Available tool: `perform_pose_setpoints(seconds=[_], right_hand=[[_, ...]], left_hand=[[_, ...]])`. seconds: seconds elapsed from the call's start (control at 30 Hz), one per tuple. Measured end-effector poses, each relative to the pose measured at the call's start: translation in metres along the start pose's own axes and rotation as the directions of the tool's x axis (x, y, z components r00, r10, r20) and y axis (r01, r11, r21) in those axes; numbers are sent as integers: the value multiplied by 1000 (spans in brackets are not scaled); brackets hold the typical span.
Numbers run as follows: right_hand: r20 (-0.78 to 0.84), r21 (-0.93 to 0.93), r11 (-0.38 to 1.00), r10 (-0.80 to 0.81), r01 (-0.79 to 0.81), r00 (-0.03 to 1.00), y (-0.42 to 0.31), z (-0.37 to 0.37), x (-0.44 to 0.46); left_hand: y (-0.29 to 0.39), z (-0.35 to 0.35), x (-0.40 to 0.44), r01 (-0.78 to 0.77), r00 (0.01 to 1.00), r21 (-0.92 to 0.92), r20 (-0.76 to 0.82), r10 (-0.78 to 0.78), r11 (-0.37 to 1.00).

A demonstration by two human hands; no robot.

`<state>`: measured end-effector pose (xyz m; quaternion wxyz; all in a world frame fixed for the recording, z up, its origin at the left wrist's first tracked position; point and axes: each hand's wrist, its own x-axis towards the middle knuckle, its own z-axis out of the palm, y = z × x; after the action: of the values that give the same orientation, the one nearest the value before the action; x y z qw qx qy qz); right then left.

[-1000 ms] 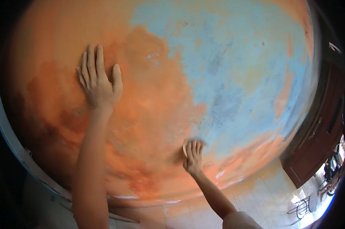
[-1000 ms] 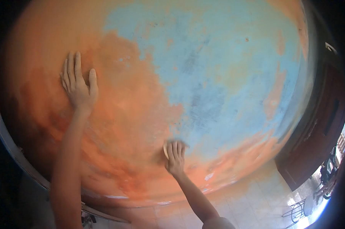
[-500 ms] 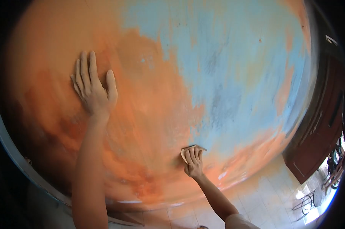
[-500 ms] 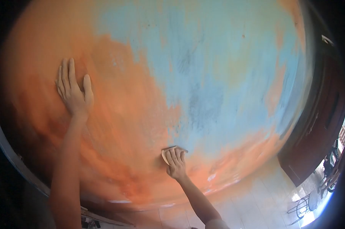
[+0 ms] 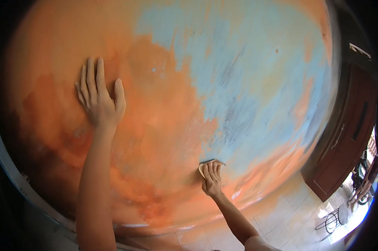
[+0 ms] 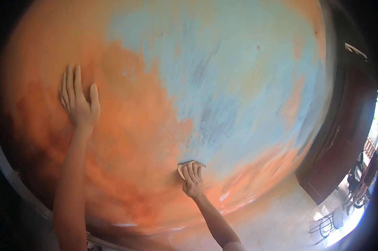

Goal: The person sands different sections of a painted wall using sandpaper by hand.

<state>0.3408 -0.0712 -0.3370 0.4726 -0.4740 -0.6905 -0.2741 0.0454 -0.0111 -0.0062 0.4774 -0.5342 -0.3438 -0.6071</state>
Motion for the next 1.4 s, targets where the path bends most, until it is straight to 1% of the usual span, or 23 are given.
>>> perform_pose_setpoints(seconds=[0.07,0.17,0.2,0.23,0.3,0.37,0.43,0.47,0.53,0.57,0.6,0.67,0.77,0.83,0.9,0.97,1.0,1.07,1.13,1.2,1.3,1.37,1.4], right_hand=[[13,-59,996,65,-64,998,-13,-10,38],[-245,-112,993,-68,41,967,-22,-47,167],[-266,-67,998,-3,-15,964,-27,-60,198],[-330,-90,996,-58,30,942,-23,-62,216],[-275,-30,999,-37,30,961,-21,-64,200],[-225,-46,994,-105,97,969,-8,-46,137],[97,-84,996,32,-24,995,1,-21,44],[85,-90,996,20,-12,996,9,-13,32],[-77,-8,993,-118,118,990,2,-16,33],[-76,-30,991,-129,127,989,10,-12,46],[-65,-46,990,-136,133,989,-1,-33,98],[-158,-112,985,-151,134,976,-26,-71,179],[-247,-99,986,-157,136,956,-24,-78,206],[-168,-150,973,-197,173,966,-12,-63,155],[-51,-29,998,-53,52,997,2,-26,60],[-81,-28,996,-82,80,993,12,0,-4],[-90,-25,996,-90,88,992,13,-1,13],[2,-67,994,-91,90,996,7,-26,72],[-134,-133,976,-189,172,973,-18,-61,158],[-259,-61,992,-123,110,958,-23,-65,197],[-232,-110,990,-113,90,966,-9,-41,142],[-148,-96,995,-13,-1,989,-3,-18,63],[-121,-74,997,-27,18,992,5,-4,18]], left_hand=[[-2,3,3,-13,1000,-7,7,14,1000],[-2,0,3,-4,999,-15,48,5,1000],[-3,1,4,-13,999,-20,44,14,1000],[-4,3,4,-23,999,-25,37,24,999],[-1,5,5,-26,999,-13,35,26,1000],[1,6,6,-34,999,-1,19,34,999],[2,6,6,-21,1000,-9,13,22,1000],[1,6,6,-13,1000,25,17,13,1000],[0,5,7,-7,1000,11,0,7,1000],[-2,4,5,-2,1000,3,3,2,1000],[-4,3,6,-6,1000,2,15,6,1000],[-6,4,5,-28,999,-26,-27,27,999],[-4,3,2,-23,1000,-10,-11,23,1000],[-4,2,3,-36,999,-12,-29,35,999],[-2,-2,1,-21,1000,12,-5,21,1000],[-5,-4,2,-9,1000,29,-22,9,1000],[-6,-5,2,-11,1000,33,-4,11,999],[0,-4,6,-16,1000,15,-11,16,1000],[2,-1,4,-7,1000,-6,11,7,1000],[-1,1,2,-8,1000,-13,12,9,1000],[-3,2,2,-24,1000,-8,-4,24,1000],[-2,2,2,-21,1000,-3,-13,21,1000],[-1,2,1,-14,1000,9,-6,14,1000]])
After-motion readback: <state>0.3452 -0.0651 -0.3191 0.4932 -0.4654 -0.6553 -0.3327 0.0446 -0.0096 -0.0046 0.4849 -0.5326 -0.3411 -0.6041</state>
